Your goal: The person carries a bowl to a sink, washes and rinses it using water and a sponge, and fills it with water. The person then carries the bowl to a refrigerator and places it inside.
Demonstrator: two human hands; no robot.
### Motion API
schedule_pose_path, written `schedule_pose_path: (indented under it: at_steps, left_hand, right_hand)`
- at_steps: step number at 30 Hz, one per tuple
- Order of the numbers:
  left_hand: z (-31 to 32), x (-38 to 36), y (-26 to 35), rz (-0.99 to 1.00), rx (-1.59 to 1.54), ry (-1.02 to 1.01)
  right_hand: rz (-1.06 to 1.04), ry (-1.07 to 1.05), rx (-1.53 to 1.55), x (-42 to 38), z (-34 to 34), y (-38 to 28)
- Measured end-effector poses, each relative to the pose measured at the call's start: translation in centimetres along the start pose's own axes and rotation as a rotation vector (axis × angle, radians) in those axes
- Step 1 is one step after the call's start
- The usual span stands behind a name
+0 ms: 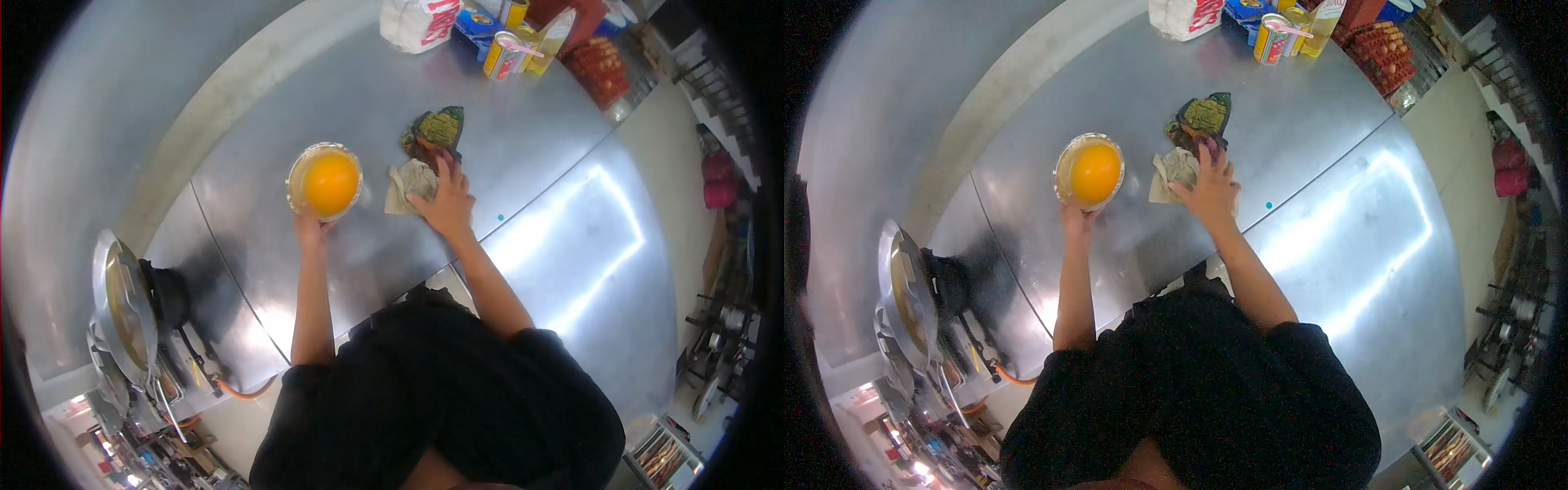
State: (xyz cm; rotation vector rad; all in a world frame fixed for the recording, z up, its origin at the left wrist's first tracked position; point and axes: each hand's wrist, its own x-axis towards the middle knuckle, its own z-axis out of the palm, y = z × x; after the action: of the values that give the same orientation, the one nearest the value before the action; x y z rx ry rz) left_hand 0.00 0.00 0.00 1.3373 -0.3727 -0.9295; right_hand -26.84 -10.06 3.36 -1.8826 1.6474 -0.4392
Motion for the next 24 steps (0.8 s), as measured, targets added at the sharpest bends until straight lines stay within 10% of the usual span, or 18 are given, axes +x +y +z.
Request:
schedule_pose_path:
  at_steps: [4, 6, 11, 13, 24]
  left_hand:
    - [-4.0, -8.6, -0.4, -0.137, 0.028, 0.172]
    - [-10.0, -14.9, 11.0, -0.141, 0.293, 0.316]
    - [-0.5, -11.5, 2.5, -0.106, 0.131, 0.469]
    - [-3.3, -10.4, -1.5, -0.039, -0.085, 0.398]
    - [-14.1, -32.5, 1.2, 0.072, -0.109, 0.675]
  right_hand:
    - [-0.017, -0.011, -0.186, -4.2, 2.2, 1.9]
    - [-0.015, -0.086, -0.069, -9.2, 7.6, -2.5]
    - [-0.365, 0.130, -0.137, 13.9, 3.2, 11.9]
    - [-0.475, 0.224, -0.217, 18.4, 2.3, 7.5]
    - [-1.210, -0.385, -0.063, -12.4, 22.5, -10.4]
